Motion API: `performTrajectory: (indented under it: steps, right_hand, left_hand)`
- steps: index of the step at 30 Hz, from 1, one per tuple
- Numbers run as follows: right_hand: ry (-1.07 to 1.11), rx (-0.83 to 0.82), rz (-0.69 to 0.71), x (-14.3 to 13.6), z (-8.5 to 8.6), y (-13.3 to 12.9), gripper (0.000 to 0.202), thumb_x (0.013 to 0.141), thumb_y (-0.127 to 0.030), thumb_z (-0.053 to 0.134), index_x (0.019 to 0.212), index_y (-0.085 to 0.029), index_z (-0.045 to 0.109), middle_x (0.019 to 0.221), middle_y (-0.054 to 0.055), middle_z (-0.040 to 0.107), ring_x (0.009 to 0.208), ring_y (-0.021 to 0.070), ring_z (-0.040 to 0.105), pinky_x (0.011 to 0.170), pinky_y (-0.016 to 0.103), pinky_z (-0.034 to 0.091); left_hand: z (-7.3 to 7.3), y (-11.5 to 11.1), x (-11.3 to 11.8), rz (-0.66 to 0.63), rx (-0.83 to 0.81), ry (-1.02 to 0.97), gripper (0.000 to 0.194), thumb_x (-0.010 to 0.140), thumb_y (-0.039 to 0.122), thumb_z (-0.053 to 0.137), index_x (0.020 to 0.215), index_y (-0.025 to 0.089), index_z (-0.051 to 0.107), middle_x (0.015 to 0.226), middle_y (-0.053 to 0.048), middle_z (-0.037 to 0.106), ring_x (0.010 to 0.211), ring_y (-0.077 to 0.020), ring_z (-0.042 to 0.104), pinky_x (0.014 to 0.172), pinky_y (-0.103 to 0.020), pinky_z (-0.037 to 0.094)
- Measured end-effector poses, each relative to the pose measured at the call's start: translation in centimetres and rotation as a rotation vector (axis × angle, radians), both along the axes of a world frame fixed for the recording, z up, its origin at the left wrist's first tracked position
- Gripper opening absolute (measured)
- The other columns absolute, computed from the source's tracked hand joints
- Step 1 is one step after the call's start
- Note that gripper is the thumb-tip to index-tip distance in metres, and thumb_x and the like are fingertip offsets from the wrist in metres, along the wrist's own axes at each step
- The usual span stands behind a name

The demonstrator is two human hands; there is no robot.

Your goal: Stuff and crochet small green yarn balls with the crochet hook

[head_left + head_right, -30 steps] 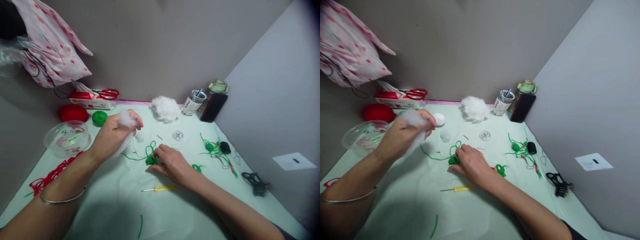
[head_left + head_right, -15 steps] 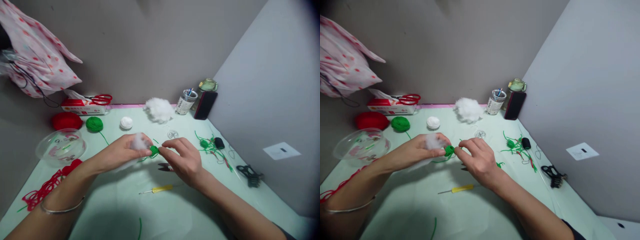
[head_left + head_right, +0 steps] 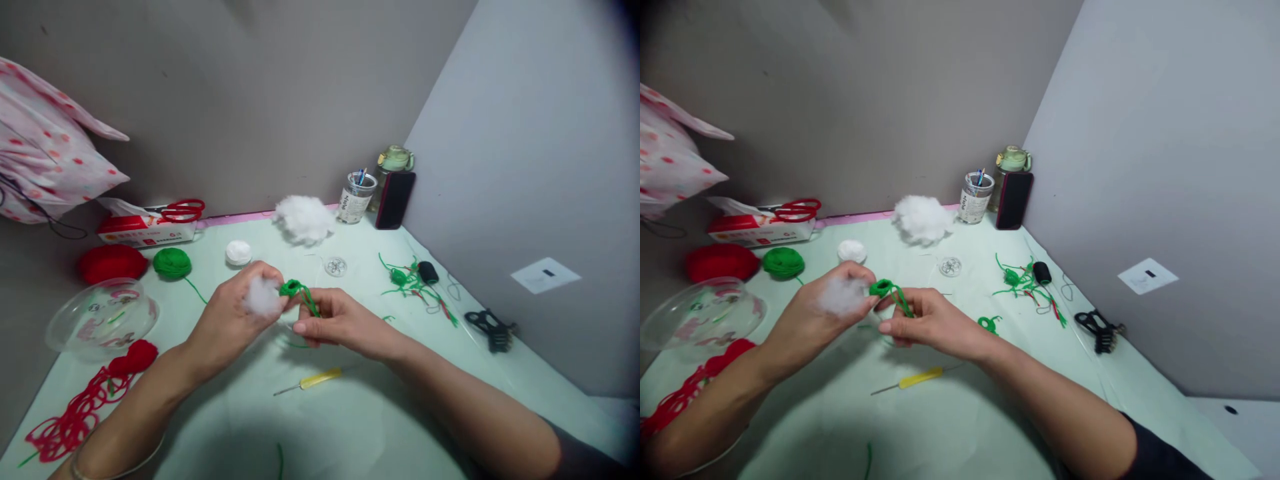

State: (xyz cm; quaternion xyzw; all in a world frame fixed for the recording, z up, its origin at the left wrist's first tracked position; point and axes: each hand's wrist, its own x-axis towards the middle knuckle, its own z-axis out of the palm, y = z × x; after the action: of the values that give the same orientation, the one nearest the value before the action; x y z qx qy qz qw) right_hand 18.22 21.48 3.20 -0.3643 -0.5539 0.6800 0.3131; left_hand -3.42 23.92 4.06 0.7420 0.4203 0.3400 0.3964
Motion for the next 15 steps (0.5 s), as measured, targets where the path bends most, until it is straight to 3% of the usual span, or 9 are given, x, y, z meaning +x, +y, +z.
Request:
performTrajectory:
  steps: [3, 6, 8, 10, 13, 15]
  right_hand:
    - [-0.099, 0.121, -0.189, 0.7, 0.1, 0.2, 0.038, 0.096, -0.05, 0.064, 0.077, -0.017, 0.063, 0.06, -0.004, 0.051, 0.055, 0.0075, 0.046, 0.053, 0.021, 0.036]
    - [0.026, 0.29, -0.411, 1.1, 0.5, 0.5, 0.036, 0.096, -0.046, 0.064, 0.074, -0.017, 0.064, 0.082, 0.001, 0.063, 0.066, 0.0083, 0.055, 0.063, 0.023, 0.046]
    - [0.192, 0.247, -0.404, 1.2, 0.7, 0.6, 0.032, 0.094, -0.045, 0.066, 0.077, -0.018, 0.064, 0.095, 0.003, 0.066, 0.066, 0.0085, 0.058, 0.059, 0.023, 0.047]
    - [0.272, 0.154, -0.37, 1.1, 0.9, 0.6, 0.029, 0.093, -0.045, 0.068, 0.082, -0.02, 0.06, 0.098, 0.002, 0.068, 0.054, 0.0059, 0.052, 0.046, 0.022, 0.038]
    - [0.145, 0.106, -0.362, 1.0, 0.9, 0.5, 0.03, 0.09, -0.047, 0.072, 0.096, -0.021, 0.059, 0.095, 0.0, 0.069, 0.044, 0.0025, 0.039, 0.041, 0.021, 0.029]
    - [0.003, 0.066, -0.239, 0.9, 0.6, 0.4, 0.034, 0.089, -0.05, 0.072, 0.097, -0.019, 0.061, 0.086, 0.0, 0.068, 0.048, 0.004, 0.039, 0.044, 0.021, 0.03]
  left_hand:
    - [-0.4, 0.5, -0.1, 0.055, 0.009, 0.023, 0.019, 0.092, 0.041, 0.067, 0.098, 0.025, 0.06, 0.091, 0.002, 0.064, 0.078, -0.0161, 0.058, 0.072, -0.028, 0.043]
    - [-0.7, 0.7, 0.2, 0.015, -0.03, 0.061, 0.017, 0.092, 0.039, 0.066, 0.096, 0.024, 0.06, 0.085, 0.003, 0.061, 0.073, -0.0149, 0.055, 0.067, -0.026, 0.042]
    - [-0.8, 0.6, 0.4, -0.014, -0.037, 0.082, 0.014, 0.092, 0.037, 0.065, 0.094, 0.024, 0.059, 0.082, 0.004, 0.061, 0.069, -0.0137, 0.054, 0.063, -0.026, 0.04]
    - [-0.8, 0.4, 0.7, -0.025, -0.02, 0.089, 0.012, 0.091, 0.034, 0.065, 0.094, 0.024, 0.059, 0.081, 0.004, 0.061, 0.068, -0.0132, 0.054, 0.062, -0.025, 0.039]
    - [-0.8, 0.1, 0.9, -0.033, 0.033, 0.079, 0.01, 0.092, 0.032, 0.065, 0.094, 0.024, 0.06, 0.083, 0.004, 0.061, 0.069, -0.0129, 0.054, 0.064, -0.025, 0.04]
    - [-0.9, 0.0, 0.9, -0.048, 0.048, 0.065, 0.01, 0.093, 0.033, 0.063, 0.094, 0.023, 0.06, 0.084, 0.004, 0.062, 0.071, -0.0133, 0.055, 0.067, -0.026, 0.041]
